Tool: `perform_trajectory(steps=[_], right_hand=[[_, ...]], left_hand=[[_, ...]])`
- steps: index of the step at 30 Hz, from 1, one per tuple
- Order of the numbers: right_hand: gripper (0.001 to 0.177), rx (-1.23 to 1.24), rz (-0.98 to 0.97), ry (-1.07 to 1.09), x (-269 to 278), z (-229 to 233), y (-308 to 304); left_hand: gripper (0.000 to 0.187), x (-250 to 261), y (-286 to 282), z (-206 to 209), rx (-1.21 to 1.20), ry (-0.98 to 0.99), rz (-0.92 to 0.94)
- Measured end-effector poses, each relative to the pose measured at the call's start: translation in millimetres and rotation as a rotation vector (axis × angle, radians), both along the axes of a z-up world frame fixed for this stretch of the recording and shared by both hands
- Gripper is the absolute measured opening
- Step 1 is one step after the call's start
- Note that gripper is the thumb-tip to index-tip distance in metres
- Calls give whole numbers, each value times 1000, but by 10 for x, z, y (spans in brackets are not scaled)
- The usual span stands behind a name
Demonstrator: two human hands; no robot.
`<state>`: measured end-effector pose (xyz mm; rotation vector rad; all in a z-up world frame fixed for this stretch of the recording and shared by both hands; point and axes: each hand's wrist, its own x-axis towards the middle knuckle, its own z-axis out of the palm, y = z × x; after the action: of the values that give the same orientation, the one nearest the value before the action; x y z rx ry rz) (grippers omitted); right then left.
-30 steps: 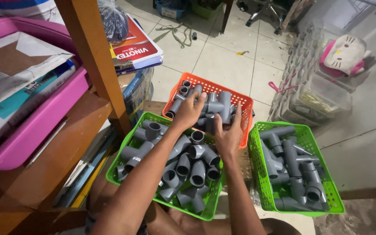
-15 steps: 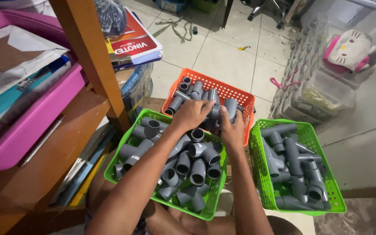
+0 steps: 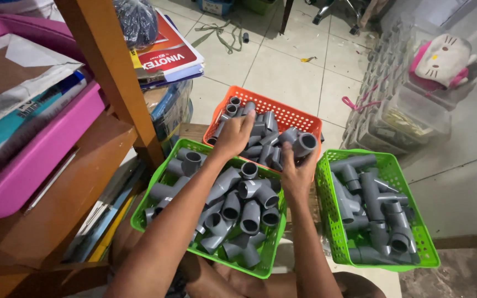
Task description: Sorting and organizing various PVC pipe fittings into different plastic baskets
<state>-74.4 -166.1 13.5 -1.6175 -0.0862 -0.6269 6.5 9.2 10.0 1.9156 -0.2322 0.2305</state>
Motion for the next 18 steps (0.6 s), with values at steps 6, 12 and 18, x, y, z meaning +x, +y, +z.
perform_trajectory(steps=[6, 12, 18], right_hand=[[51, -78, -147, 3, 213, -359, -215], [61, 11, -62, -24, 165, -264, -94], [44, 163, -36, -11, 76, -217, -54]], left_hand=[[38, -111, -45, 105, 28, -100, -15], [46, -100, 12, 93, -36, -76, 32], [44, -96, -5, 110, -83, 1, 76]])
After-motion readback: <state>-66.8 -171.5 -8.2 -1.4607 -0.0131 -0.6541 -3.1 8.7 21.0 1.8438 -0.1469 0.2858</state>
